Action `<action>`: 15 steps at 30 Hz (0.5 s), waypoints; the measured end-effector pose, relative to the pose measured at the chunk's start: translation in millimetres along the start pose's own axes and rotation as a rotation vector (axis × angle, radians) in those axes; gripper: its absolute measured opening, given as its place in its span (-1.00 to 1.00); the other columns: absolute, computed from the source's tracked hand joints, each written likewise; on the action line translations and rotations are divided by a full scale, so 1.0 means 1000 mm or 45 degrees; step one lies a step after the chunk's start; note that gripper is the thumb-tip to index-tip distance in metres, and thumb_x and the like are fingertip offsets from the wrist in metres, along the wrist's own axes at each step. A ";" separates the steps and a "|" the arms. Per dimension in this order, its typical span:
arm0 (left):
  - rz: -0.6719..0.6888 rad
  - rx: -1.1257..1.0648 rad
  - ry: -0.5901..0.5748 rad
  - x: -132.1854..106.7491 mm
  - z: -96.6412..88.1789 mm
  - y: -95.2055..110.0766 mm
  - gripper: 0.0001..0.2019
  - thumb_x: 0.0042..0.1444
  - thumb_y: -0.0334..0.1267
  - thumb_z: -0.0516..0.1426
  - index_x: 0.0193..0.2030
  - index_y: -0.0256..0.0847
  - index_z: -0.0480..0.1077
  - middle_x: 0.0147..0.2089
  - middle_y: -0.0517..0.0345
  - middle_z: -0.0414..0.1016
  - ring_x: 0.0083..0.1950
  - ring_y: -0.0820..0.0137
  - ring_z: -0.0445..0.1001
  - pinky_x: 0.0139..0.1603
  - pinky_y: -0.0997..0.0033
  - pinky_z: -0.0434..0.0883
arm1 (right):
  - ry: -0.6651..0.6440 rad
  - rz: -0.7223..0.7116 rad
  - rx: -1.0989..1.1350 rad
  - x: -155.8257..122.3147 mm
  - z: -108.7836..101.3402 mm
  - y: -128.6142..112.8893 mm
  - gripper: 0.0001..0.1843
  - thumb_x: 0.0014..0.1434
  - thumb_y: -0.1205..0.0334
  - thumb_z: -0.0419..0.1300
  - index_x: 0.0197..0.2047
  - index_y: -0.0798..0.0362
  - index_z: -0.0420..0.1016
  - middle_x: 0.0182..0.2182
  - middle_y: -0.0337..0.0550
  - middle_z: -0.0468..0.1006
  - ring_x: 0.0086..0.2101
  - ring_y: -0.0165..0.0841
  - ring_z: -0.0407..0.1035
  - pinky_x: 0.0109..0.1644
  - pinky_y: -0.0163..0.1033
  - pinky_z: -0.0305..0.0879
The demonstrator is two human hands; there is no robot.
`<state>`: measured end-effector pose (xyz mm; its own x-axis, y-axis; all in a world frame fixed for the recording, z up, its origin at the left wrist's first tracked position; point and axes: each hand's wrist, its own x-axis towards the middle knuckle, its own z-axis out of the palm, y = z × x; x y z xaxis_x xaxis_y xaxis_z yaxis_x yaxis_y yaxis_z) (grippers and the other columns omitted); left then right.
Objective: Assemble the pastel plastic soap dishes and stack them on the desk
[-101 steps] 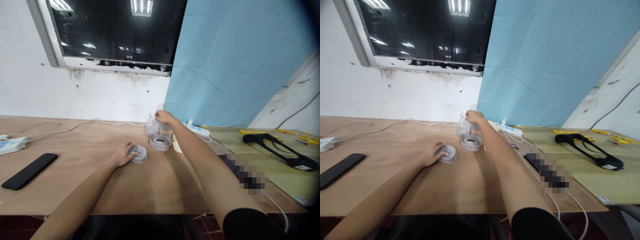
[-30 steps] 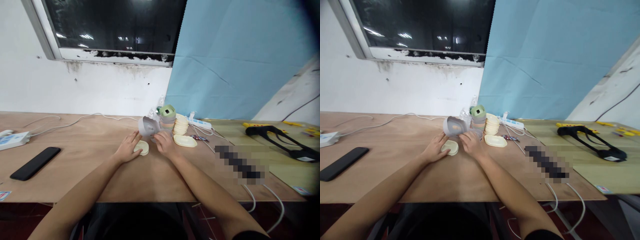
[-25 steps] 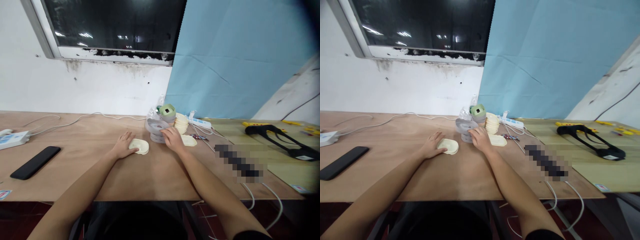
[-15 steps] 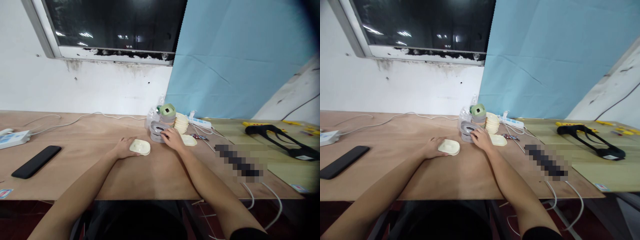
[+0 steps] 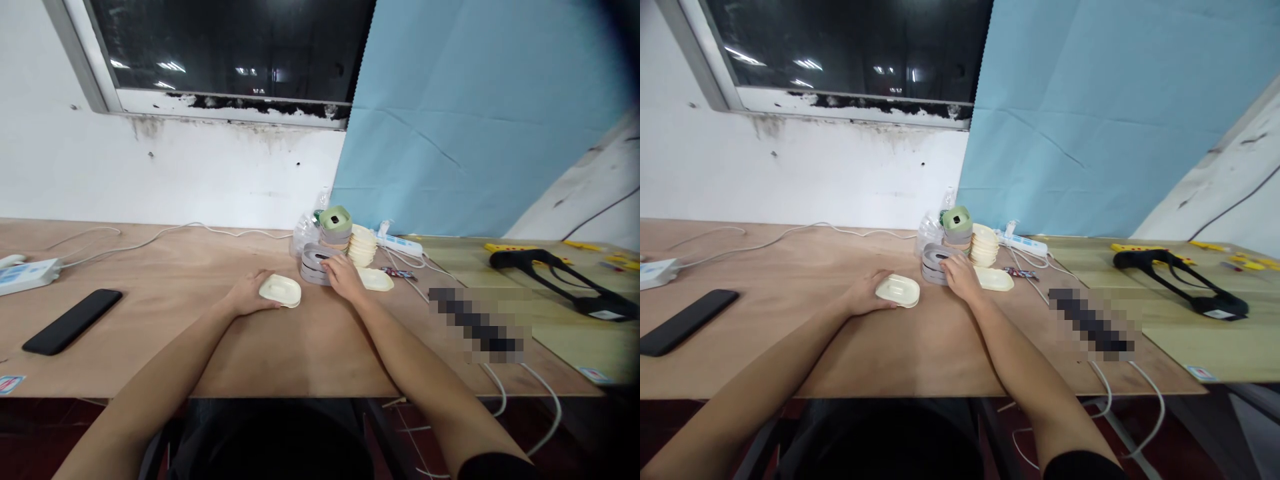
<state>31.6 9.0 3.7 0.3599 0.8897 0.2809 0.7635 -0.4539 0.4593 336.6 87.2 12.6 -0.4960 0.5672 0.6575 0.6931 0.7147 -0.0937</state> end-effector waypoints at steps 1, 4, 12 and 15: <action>-0.005 -0.006 -0.006 0.000 0.000 0.000 -0.06 -0.18 0.31 0.22 0.31 -0.11 0.13 0.27 -0.08 0.25 0.18 -0.02 0.35 0.13 0.04 0.35 | 0.018 -0.005 0.009 0.000 0.000 0.000 -0.68 0.33 0.20 -0.11 -0.13 0.04 0.46 -0.27 -0.05 0.49 -0.18 -0.20 0.30 -0.06 -0.08 0.22; -0.021 -0.016 -0.022 0.000 0.000 0.000 -0.05 -0.18 0.31 0.22 0.31 -0.11 0.12 0.28 -0.09 0.23 0.19 -0.03 0.33 0.14 0.03 0.34 | 0.046 -0.017 0.009 0.000 -0.001 0.000 -0.69 0.33 0.16 -0.08 -0.13 0.04 0.47 -0.28 -0.05 0.50 -0.19 -0.20 0.30 -0.07 -0.07 0.22; -0.019 -0.068 -0.003 0.000 0.002 -0.003 -0.07 -0.19 0.28 0.24 0.30 -0.09 0.15 0.27 -0.10 0.24 0.20 -0.03 0.32 0.16 0.00 0.32 | 0.074 -0.048 -0.049 0.000 -0.002 0.000 -0.72 0.28 0.07 0.06 -0.16 0.00 0.52 -0.25 -0.05 0.51 -0.17 -0.20 0.34 -0.02 -0.04 0.24; -0.020 -0.087 0.036 -0.001 0.001 -0.002 -0.10 -0.16 0.27 0.23 0.29 -0.12 0.16 0.27 -0.11 0.25 0.20 -0.03 0.32 0.17 0.00 0.30 | 0.194 -0.087 -0.021 0.001 -0.009 -0.013 -0.67 0.21 0.01 0.13 -0.06 0.01 0.49 -0.16 -0.01 0.49 -0.11 -0.17 0.33 0.04 0.00 0.23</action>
<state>30.5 9.1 1.6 0.3318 0.8955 0.2965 0.7305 -0.4428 0.5199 331.2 74.9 21.2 -0.4584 0.4480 0.7676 0.6693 0.7422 -0.0335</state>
